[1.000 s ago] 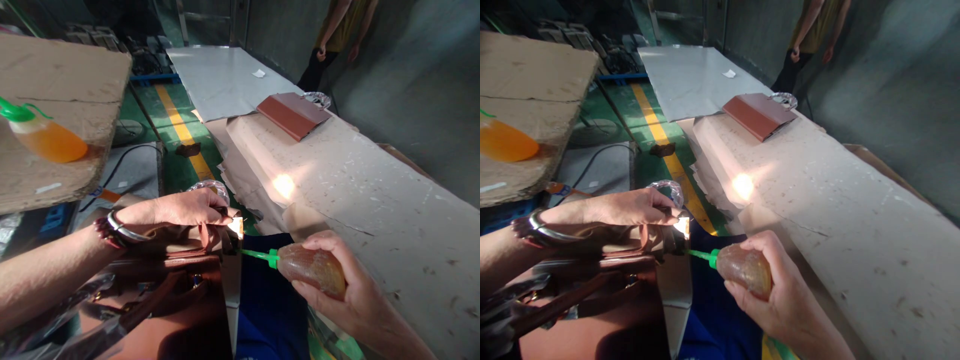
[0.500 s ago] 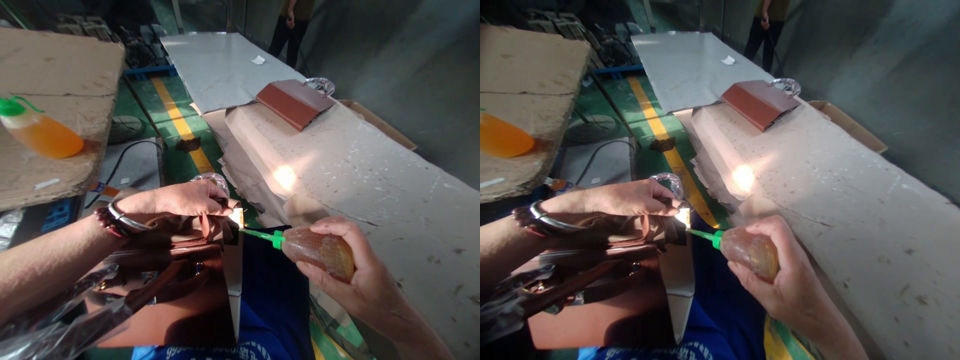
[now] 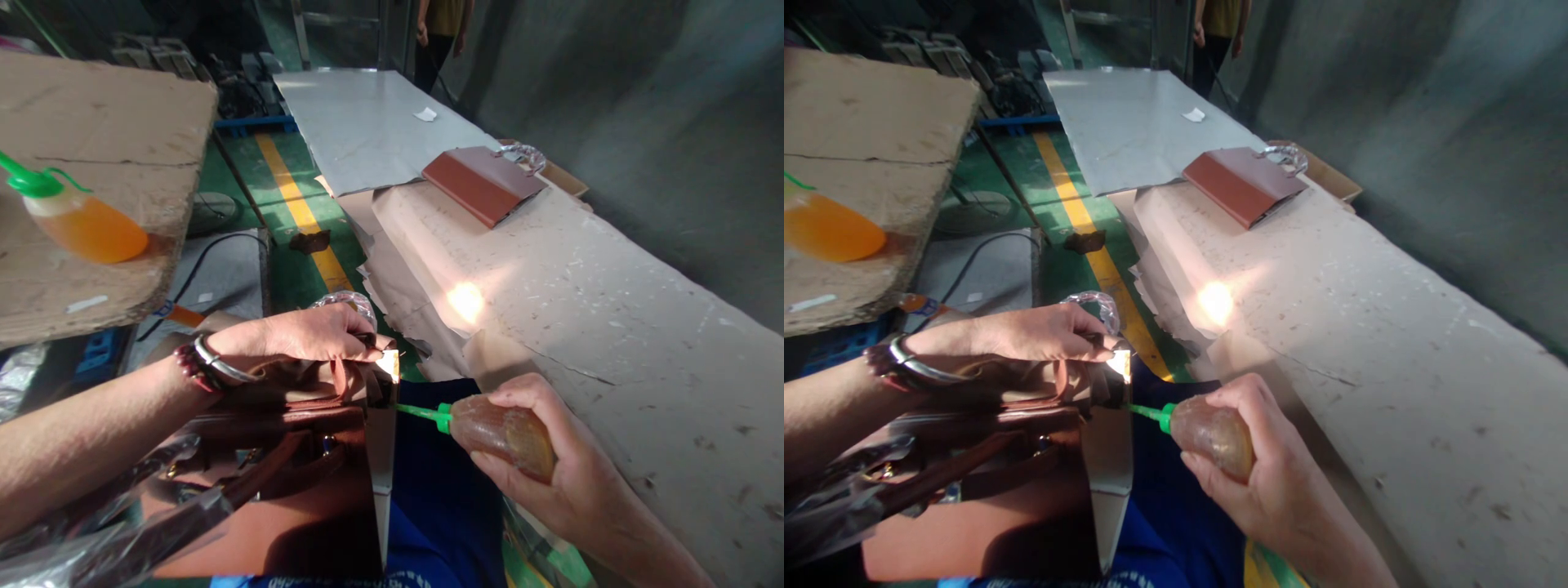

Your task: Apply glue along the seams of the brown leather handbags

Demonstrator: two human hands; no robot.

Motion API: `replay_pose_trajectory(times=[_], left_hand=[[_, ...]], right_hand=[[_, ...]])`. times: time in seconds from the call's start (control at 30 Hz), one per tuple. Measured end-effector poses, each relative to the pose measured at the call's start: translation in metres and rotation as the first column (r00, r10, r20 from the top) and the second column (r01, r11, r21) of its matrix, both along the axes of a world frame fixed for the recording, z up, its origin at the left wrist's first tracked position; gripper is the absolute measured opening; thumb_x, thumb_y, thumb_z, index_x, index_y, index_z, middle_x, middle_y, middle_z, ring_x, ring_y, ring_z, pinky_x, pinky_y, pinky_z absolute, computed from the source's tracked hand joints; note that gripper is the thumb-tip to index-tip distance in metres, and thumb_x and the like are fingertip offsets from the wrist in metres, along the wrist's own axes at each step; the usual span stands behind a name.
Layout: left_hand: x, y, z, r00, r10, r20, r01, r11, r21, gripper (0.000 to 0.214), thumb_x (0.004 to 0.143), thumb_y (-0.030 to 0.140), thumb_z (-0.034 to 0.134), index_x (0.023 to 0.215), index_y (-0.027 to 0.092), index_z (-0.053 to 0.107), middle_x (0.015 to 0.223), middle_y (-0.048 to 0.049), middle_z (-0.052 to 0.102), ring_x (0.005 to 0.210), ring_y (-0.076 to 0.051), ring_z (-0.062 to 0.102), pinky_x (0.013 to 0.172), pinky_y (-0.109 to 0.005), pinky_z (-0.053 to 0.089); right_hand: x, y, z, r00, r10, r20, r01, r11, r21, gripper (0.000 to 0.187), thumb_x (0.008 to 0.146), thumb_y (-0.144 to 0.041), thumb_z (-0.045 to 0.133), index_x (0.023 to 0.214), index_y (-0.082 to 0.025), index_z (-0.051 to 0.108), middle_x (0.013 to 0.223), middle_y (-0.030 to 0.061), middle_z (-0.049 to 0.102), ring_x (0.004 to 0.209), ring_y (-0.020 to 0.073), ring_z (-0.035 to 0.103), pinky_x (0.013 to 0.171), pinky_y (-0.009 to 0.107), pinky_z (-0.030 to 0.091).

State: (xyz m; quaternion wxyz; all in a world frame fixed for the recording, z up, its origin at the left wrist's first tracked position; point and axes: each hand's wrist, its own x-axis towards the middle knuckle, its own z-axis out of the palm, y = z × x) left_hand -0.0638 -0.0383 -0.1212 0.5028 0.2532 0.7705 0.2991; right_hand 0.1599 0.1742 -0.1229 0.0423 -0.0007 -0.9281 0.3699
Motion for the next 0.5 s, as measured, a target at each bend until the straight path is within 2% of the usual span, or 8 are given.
replay_pose_trajectory(times=[0.1, 0.2, 0.3, 0.5], left_hand=[[0.0, -0.001, 0.0, 0.998, 0.009, 0.057, -0.009, 1.0, 0.008, 0.024, 0.064, 0.04, 0.064, 0.074, 0.018, 0.066, 0.063, -0.0013, 0.061, 0.055, -0.014, 0.054, 0.048, -0.022, 0.038], [-0.001, -0.001, 0.003, 0.991, 0.02, 0.135, -0.023, 1.0, 0.015, 0.021, 0.064, 0.035, 0.064, 0.077, 0.019, 0.067, 0.069, -0.0014, 0.066, 0.057, -0.015, 0.059, 0.049, -0.023, 0.042], [-0.001, -0.001, 0.007, 0.999, 0.005, 0.04, -0.007, 0.999, 0.053, 0.019, 0.063, 0.033, 0.062, 0.071, 0.018, 0.068, 0.068, -0.0012, 0.064, 0.057, -0.014, 0.057, 0.049, -0.021, 0.041], [-0.003, -0.006, 0.005, 0.995, -0.016, -0.102, 0.025, 0.996, 0.085, 0.021, 0.064, 0.037, 0.066, 0.068, 0.018, 0.072, 0.07, -0.0016, 0.062, 0.063, -0.012, 0.052, 0.051, -0.019, 0.037]], right_hand=[[0.002, 0.0, -0.002, 0.998, 0.026, 0.053, -0.026, 1.0, -0.004, 0.031, 0.086, -0.032, 0.065, 0.109, -0.026, 0.046, 0.1, 0.0034, 0.058, 0.088, 0.0185, 0.064, 0.075, 0.027, 0.056], [0.003, 0.003, -0.004, 0.999, 0.021, 0.032, -0.02, 0.999, -0.029, 0.032, 0.087, -0.032, 0.064, 0.111, -0.026, 0.045, 0.101, 0.0043, 0.058, 0.09, 0.0195, 0.064, 0.074, 0.026, 0.056], [0.003, 0.004, -0.007, 0.999, 0.017, 0.03, -0.015, 0.998, -0.053, 0.034, 0.085, -0.033, 0.066, 0.112, -0.026, 0.045, 0.102, 0.0041, 0.059, 0.092, 0.0201, 0.065, 0.074, 0.025, 0.056], [0.011, -0.004, -0.022, 0.985, 0.016, 0.172, 0.003, 0.994, -0.109, 0.03, 0.085, -0.035, 0.066, 0.107, -0.024, 0.049, 0.098, 0.0032, 0.059, 0.082, 0.0171, 0.064, 0.067, 0.024, 0.054]])
